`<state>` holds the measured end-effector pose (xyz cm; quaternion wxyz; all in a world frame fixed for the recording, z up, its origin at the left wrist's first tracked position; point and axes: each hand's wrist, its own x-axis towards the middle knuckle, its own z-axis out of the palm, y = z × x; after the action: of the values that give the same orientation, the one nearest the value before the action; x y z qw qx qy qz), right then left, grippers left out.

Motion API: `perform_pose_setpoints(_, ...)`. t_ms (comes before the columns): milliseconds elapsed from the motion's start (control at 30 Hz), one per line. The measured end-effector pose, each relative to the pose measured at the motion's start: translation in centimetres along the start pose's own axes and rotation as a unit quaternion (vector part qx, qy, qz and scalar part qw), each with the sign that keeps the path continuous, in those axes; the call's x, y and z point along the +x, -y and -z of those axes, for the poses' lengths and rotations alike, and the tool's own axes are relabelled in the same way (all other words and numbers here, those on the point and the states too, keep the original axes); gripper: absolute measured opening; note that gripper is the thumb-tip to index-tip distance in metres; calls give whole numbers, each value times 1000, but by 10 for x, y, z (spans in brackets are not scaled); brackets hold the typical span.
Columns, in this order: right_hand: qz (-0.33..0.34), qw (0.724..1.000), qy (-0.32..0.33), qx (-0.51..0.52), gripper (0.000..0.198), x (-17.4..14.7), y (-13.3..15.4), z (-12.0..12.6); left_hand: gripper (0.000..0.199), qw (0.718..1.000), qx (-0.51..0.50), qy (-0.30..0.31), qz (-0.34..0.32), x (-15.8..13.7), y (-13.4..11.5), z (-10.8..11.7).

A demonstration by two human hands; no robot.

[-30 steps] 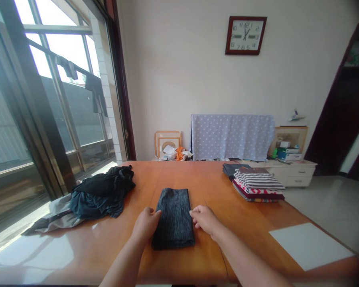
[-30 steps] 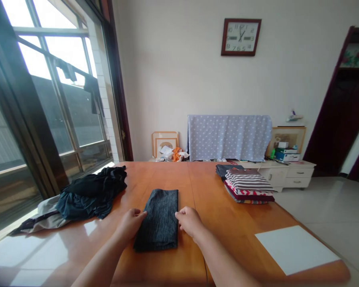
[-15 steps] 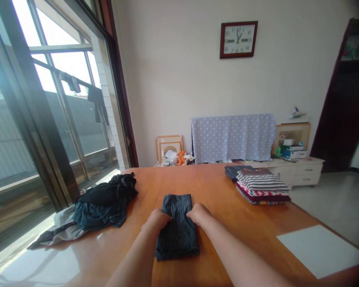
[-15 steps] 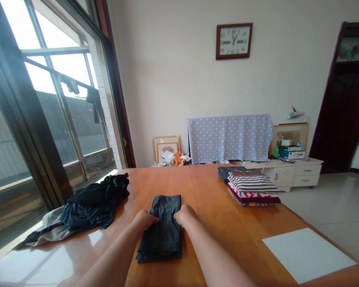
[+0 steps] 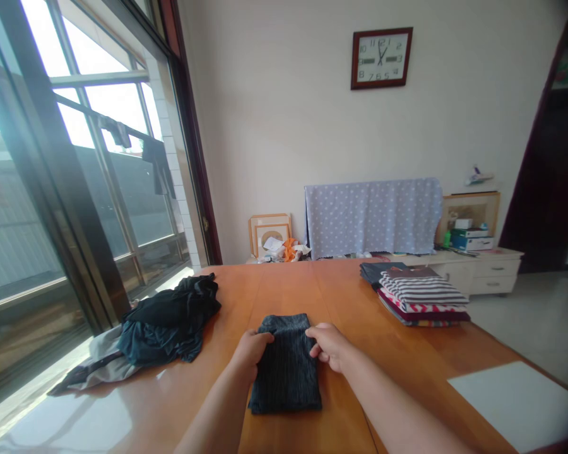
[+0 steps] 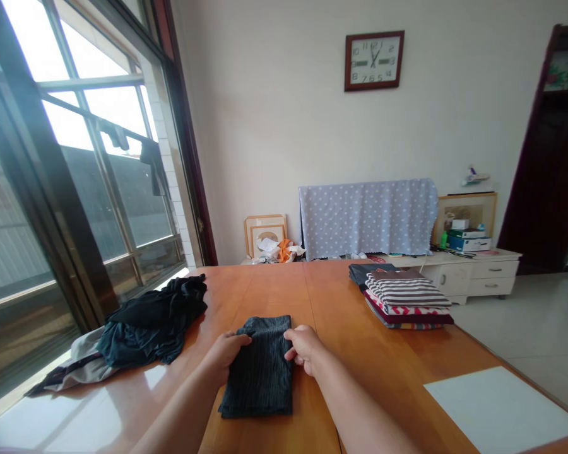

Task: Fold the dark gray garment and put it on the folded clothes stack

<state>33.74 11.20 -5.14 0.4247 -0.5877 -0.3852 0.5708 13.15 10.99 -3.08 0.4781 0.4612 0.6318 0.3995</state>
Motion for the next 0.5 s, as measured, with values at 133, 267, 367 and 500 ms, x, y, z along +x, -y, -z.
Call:
perform_pose_setpoints(133,33,999,-10,42,31,-4,12,8,57,997,-75,-11,-30,-12,-18,3)
perform_pose_setpoints(267,128,990,4,57,53,-18,43,24,70,988,-99,18,-116,-23,-47,4)
perform_pose_setpoints(367,207,977,19,36,44,-35,62,36,57,978,-78,27,-192,-30,-63,0)
perform_pose_setpoints(500,248,968,30,21,43,-66,43,52,45,959,-48,38,-276,-48,-44,-7)
